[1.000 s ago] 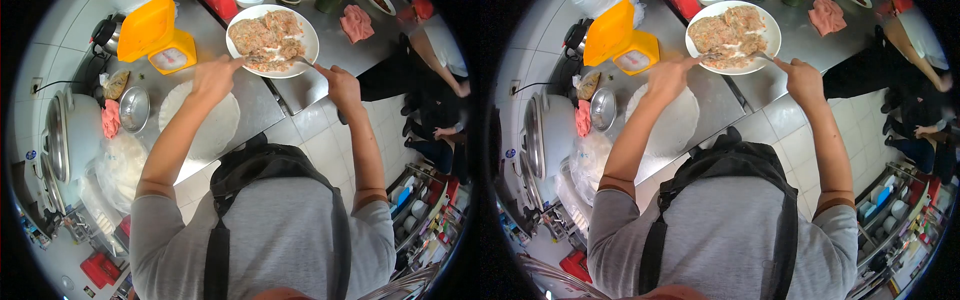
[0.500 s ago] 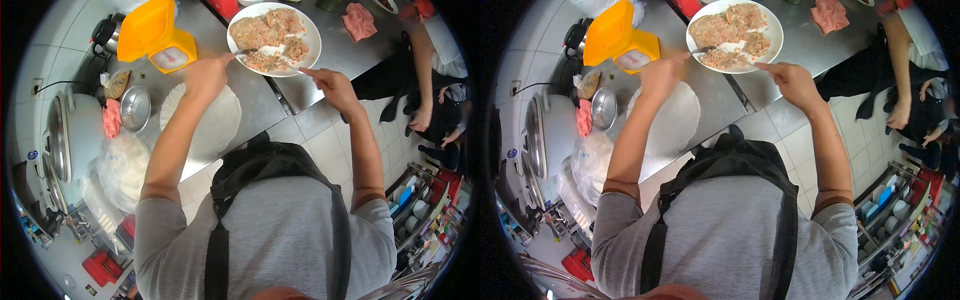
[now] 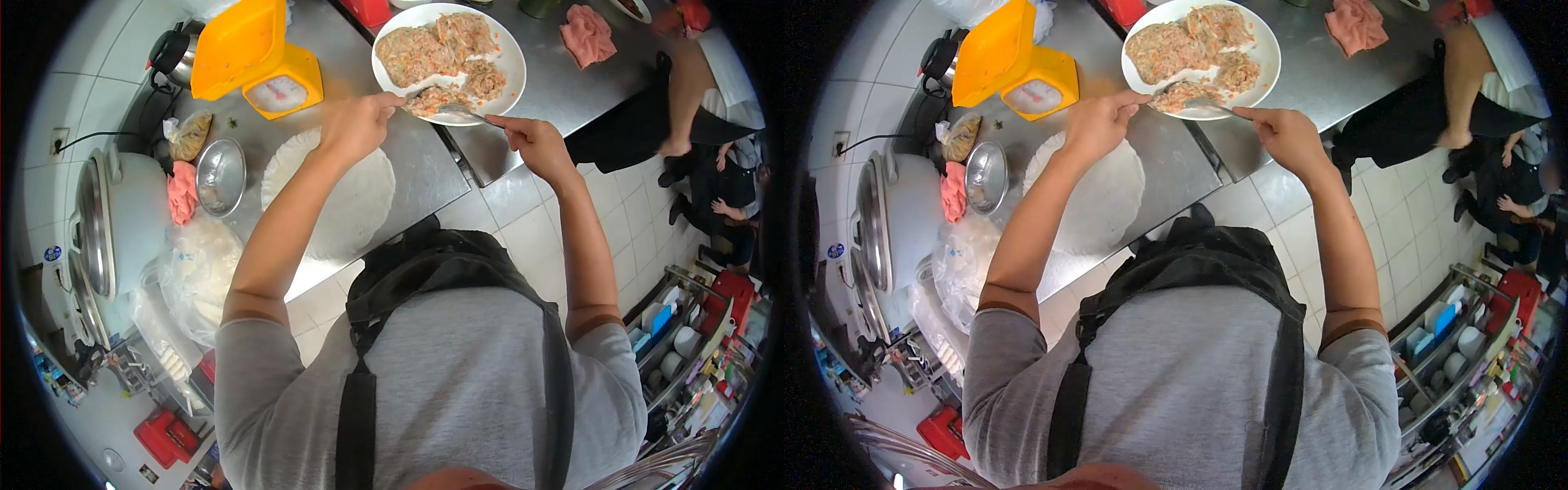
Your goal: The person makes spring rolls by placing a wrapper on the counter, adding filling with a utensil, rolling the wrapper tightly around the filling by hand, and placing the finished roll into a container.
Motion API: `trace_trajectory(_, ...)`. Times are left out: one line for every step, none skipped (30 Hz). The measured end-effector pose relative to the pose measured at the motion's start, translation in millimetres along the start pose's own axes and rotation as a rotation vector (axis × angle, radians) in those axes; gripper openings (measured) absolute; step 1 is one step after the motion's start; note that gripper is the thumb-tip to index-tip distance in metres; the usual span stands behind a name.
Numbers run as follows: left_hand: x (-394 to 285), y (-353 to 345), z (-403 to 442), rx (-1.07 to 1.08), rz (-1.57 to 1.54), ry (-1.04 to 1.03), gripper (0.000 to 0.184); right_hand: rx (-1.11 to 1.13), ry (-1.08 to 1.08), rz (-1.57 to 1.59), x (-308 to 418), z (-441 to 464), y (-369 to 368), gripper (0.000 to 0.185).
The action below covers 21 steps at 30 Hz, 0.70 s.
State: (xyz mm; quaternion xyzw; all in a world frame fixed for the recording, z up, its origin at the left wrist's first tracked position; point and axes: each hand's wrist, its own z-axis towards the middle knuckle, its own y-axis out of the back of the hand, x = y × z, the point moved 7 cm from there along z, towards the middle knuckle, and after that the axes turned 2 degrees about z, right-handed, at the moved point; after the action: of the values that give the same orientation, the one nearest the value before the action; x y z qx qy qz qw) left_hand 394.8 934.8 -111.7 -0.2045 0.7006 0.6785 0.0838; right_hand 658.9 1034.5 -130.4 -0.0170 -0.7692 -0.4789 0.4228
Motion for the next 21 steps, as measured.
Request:
trace_trajectory(1.3, -1.4, -0.2, 0.019, -0.124, 0.025, 0.028, 0.015, -0.019, 0.034, -2.8, 0.5, -0.7, 0.049)
trace_trajectory(8.6, -6.2, 4.3, 0.018, -0.122, 0.022, 0.028, 0.011, -0.02, 0.035, -4.0, -1.1, 2.3, 0.049)
trace_trajectory(23.3, -20.4, 12.6, 0.094, -0.363, 0.048, 0.027, 0.036, -0.004, 0.152, -4.0, -3.9, 6.7, 0.05)
trace_trajectory(25.5, -23.6, 16.6, 0.17, -0.604, 0.073, 0.027, 0.059, 0.013, 0.268, -2.9, -6.5, 12.8, 0.052)
trace_trajectory(28.8, -20.2, 18.8, 0.169, -0.602, 0.068, 0.027, 0.054, 0.014, 0.268, -1.3, -9.5, 22.5, 0.052)
trace_trajectory(25.3, -11.2, 18.4, 0.243, -0.737, 0.15, 0.028, 0.026, 0.06, 0.291, 5.5, -13.0, 36.8, 0.05)
trace_trajectory(21.2, -3.0, 16.4, 0.317, -0.872, 0.233, 0.031, -0.001, 0.107, 0.315, 12.3, -17.3, 50.9, 0.048)
trace_trajectory(16.8, 9.2, 15.2, 0.313, -0.871, 0.23, 0.031, -0.003, 0.111, 0.313, 16.2, -22.6, 61.6, 0.048)
trace_trajectory(12.5, 22.7, 13.3, 0.3, -0.871, 0.218, 0.032, -0.064, 0.158, 0.391, 22.7, -28.7, 77.4, 0.047)
trace_trajectory(9.3, 37.2, 10.9, 0.284, -0.871, 0.207, 0.033, -0.123, 0.208, 0.47, 29.1, -35.5, 93.3, 0.047)
trace_trajectory(8.8, 52.4, 7.5, 0.266, -0.869, 0.206, 0.033, -0.159, 0.166, 0.469, 30.7, -43.4, 106.3, 0.047)
trace_trajectory(10.3, 69.7, 2.8, 0.231, -0.913, 0.208, 0.034, -0.192, 0.128, 0.47, 31.2, -51.6, 116.9, 0.047)
trace_trajectory(13.7, 89.4, -3.7, 0.19, -0.956, 0.212, 0.035, -0.211, 0.134, 0.478, 31.6, -57.0, 124.5, 0.046)
trace_trajectory(18.2, 111.9, -12.4, 0.155, -0.952, 0.218, 0.035, -0.198, 0.166, 0.478, 27.8, -62.0, 127.4, 0.046)
trace_trajectory(23.8, 140.7, -21.0, 0.071, -0.89, 0.209, 0.035, -0.263, 0.158, 0.487, 17.0, -66.3, 133.9, 0.045)
trace_trajectory(29.4, 169.2, -28.2, -0.015, -0.824, 0.197, 0.036, -0.334, 0.154, 0.499, 10.7, -68.5, 139.9, 0.044)
trace_trajectory(38.9, 193.2, -35.7, -0.111, -0.792, 0.241, 0.036, -0.353, 0.152, 0.538, 11.2, -71.0, 142.2, 0.044)
trace_trajectory(51.3, 206.8, -40.8, -0.143, -0.787, 0.244, 0.036, -0.369, 0.141, 0.578, 11.0, -73.9, 142.5, 0.045)
trace_trajectory(71.8, 222.0, -43.6, -0.239, -0.694, 0.276, 0.035, -0.393, 0.16, 0.652, 9.2, -74.5, 140.0, 0.042)
trace_trajectory(94.9, 234.5, -45.5, -0.328, -0.601, 0.31, 0.035, -0.382, 0.177, 0.651, 7.4, -73.6, 136.2, 0.042)
trace_trajectory(125.1, 237.3, -41.2, -0.367, -0.53, 0.321, 0.032, -0.384, 0.157, 0.689, 1.9, -72.0, 132.9, 0.038)
